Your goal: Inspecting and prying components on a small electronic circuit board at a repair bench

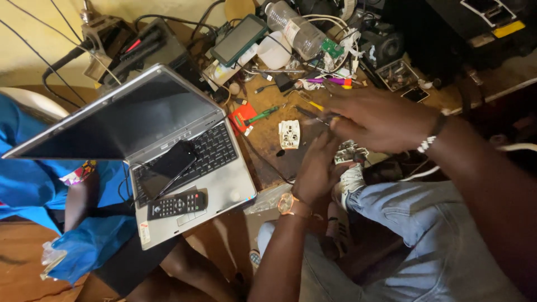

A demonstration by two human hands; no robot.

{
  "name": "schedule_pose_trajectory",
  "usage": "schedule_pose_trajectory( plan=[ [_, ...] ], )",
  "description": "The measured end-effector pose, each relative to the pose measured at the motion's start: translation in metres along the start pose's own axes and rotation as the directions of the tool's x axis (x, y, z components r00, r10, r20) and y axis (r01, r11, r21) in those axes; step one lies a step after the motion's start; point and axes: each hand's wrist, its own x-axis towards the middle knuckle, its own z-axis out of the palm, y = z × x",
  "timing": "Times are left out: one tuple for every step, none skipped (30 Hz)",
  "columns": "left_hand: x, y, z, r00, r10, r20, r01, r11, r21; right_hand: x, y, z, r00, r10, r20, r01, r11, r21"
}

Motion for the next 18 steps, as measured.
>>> schedule_pose_trajectory(
  plan=[
    [-0.002, -0.005, 0.004, 1.0, -0.002, 0.0, 0.002, 1.0, -0.006, -0.004, 0.008, 0.003, 1.0, 0.004, 0.005, -0.004, 1.0, 0.0],
    [-0.004, -0.011, 0.008, 1.0, 0.017, -0.014, -0.017, 0.999, -0.032, -0.008, 0.015, 0.006, 0.998, 0.019, 0.056, -0.01, 0.988, -0.154],
    [-0.007, -0.017, 0.012, 0.999, 0.031, -0.033, -0.033, 0.998, -0.053, -0.011, 0.023, 0.01, 0.994, 0.036, 0.107, -0.001, 0.953, -0.304],
    [-0.008, -0.02, 0.015, 0.999, 0.025, -0.037, -0.027, 0.998, -0.057, -0.01, 0.018, 0.005, 0.993, 0.034, 0.115, 0.003, 0.953, -0.303],
    [-0.01, -0.023, 0.016, 0.999, 0.029, -0.044, -0.031, 0.998, -0.048, -0.007, 0.012, 0.0, 0.96, 0.195, 0.2, -0.13, 0.946, -0.296],
    [-0.011, -0.026, 0.017, 0.998, 0.033, -0.052, -0.035, 0.999, -0.039, -0.005, 0.007, -0.005, 0.895, 0.348, 0.279, -0.262, 0.917, -0.302],
    [-0.011, -0.027, 0.017, 0.998, 0.031, -0.049, -0.033, 0.999, -0.041, -0.003, 0.014, 0.003, 0.894, 0.349, 0.281, -0.264, 0.917, -0.3],
    [-0.011, -0.028, 0.018, 0.999, 0.024, -0.047, -0.025, 0.999, -0.021, -0.002, 0.021, 0.01, 0.918, 0.3, 0.26, -0.234, 0.938, -0.256],
    [-0.01, -0.027, 0.019, 0.999, 0.018, -0.045, -0.019, 1.0, -0.005, -0.002, 0.028, 0.017, 0.938, 0.253, 0.236, -0.204, 0.956, -0.213],
    [-0.01, -0.027, 0.019, 0.999, 0.018, -0.043, -0.018, 1.0, -0.01, 0.0, 0.028, 0.019, 0.936, 0.258, 0.238, -0.209, 0.955, -0.212],
    [-0.01, -0.027, 0.018, 0.999, 0.018, -0.043, -0.018, 1.0, -0.007, 0.003, 0.028, 0.02, 0.955, 0.193, 0.224, -0.145, 0.966, -0.212],
    [-0.009, -0.027, 0.017, 0.999, 0.018, -0.043, -0.018, 1.0, -0.004, 0.007, 0.027, 0.021, 0.969, 0.127, 0.21, -0.081, 0.974, -0.213],
    [-0.009, -0.027, 0.017, 0.999, 0.017, -0.044, -0.017, 1.0, -0.005, 0.006, 0.028, 0.023, 0.969, 0.127, 0.211, -0.081, 0.974, -0.213],
    [-0.008, -0.028, 0.016, 0.999, 0.021, -0.04, -0.021, 1.0, 0.003, 0.006, 0.029, 0.025, 0.959, 0.175, 0.222, -0.121, 0.964, -0.236],
    [-0.009, -0.028, 0.016, 0.999, 0.023, -0.033, -0.022, 1.0, 0.01, 0.005, 0.03, 0.027, 0.946, 0.223, 0.233, -0.162, 0.953, -0.256],
    [-0.011, -0.028, 0.017, 0.999, 0.02, -0.032, -0.02, 1.0, 0.009, 0.005, 0.029, 0.03, 0.946, 0.224, 0.235, -0.163, 0.953, -0.254],
    [-0.011, -0.03, 0.017, 0.999, 0.016, -0.032, -0.016, 1.0, 0.001, 0.006, 0.029, 0.031, 0.933, 0.266, 0.243, -0.193, 0.939, -0.284],
    [-0.011, -0.031, 0.017, 0.999, 0.012, -0.031, -0.013, 1.0, -0.006, 0.006, 0.028, 0.032, 0.919, 0.307, 0.248, -0.223, 0.923, -0.315]
  ],
)
